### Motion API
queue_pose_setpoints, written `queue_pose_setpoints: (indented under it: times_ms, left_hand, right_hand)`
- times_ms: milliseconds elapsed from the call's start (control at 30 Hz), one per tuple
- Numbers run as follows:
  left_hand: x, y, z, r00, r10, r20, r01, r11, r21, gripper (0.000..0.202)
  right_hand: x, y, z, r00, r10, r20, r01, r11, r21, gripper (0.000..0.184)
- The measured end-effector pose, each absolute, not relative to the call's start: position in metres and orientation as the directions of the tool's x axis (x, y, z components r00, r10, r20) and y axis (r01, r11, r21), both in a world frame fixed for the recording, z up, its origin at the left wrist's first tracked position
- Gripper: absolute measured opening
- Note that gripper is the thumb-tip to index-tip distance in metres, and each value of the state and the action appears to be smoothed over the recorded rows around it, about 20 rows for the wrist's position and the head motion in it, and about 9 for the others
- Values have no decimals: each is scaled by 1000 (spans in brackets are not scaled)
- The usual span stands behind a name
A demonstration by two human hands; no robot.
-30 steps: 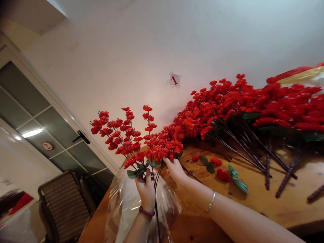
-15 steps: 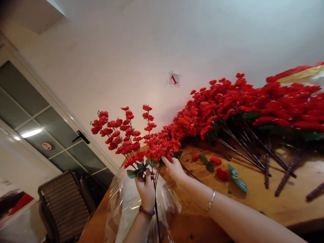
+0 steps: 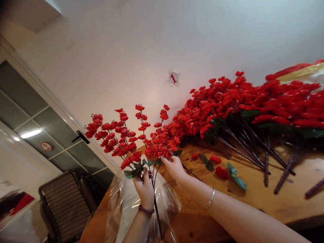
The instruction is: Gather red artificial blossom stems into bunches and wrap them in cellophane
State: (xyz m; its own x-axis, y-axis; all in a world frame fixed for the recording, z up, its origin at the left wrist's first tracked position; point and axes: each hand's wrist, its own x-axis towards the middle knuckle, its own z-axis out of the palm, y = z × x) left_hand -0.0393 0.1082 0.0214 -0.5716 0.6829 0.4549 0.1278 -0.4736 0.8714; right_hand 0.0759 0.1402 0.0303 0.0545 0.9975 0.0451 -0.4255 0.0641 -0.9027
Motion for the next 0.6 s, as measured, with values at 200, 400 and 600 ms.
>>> queue_pose_setpoints:
  times_ms: [200, 400, 600]
  left_hand:
    - [-39, 107, 22, -575, 684, 448, 131, -464, 876, 38]
    - [-38, 106, 26, -566, 677, 471, 149, -478, 866, 35]
    - [-39, 106, 26, -573, 664, 481, 149, -493, 857, 34]
  right_hand:
    - [77, 139, 32, 63, 997, 41, -429, 64, -901, 39]
    - [78, 136, 35, 58, 998, 37, -419, 58, -906, 45]
    - [76, 136, 33, 78, 995, 68, -424, 95, -900, 43]
